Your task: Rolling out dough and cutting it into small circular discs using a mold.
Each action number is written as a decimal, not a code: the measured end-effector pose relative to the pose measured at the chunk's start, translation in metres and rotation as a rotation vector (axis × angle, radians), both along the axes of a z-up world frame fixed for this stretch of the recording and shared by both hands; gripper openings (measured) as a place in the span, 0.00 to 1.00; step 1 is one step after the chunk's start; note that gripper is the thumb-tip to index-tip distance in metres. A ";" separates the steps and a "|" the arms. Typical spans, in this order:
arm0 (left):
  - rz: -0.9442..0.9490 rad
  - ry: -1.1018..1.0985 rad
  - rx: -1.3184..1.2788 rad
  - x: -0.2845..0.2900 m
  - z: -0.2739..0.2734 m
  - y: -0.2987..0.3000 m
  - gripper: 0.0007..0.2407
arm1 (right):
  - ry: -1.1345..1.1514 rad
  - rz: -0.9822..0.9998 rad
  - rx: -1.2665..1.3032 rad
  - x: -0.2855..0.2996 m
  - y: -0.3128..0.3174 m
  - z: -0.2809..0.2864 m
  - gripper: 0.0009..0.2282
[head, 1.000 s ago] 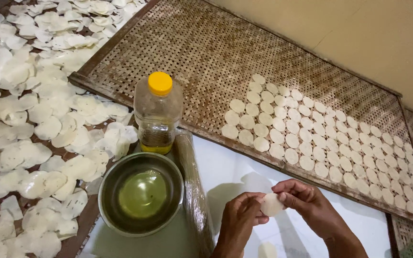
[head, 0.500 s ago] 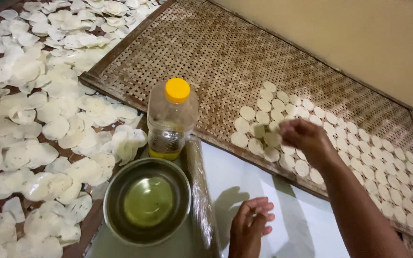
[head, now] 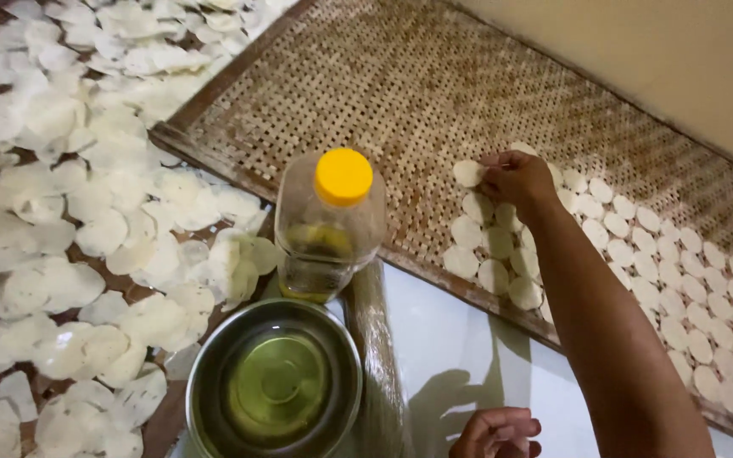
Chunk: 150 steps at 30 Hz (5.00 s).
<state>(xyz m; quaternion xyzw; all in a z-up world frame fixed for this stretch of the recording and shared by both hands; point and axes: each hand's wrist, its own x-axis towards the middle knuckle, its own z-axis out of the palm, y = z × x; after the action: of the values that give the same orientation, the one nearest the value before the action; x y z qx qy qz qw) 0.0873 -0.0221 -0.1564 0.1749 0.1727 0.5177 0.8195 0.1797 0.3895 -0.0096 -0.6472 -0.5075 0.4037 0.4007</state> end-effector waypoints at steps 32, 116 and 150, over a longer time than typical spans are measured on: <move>-0.020 0.209 -0.142 -0.035 0.059 0.002 0.10 | -1.017 0.040 0.104 -0.006 -0.016 0.019 0.10; -0.123 0.033 -0.228 -0.082 0.161 0.006 0.24 | 0.795 -0.153 -0.242 0.041 -0.442 0.034 0.12; 0.008 0.012 -0.194 -0.093 0.162 0.013 0.24 | 0.526 -0.113 -0.292 0.038 -0.415 0.014 0.11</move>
<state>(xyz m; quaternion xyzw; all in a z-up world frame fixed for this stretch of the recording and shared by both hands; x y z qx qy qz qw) -0.0053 -0.0086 0.0060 0.0973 0.2275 0.5008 0.8295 0.2178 -0.0259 0.0047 -0.5984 -0.2863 0.6031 0.4430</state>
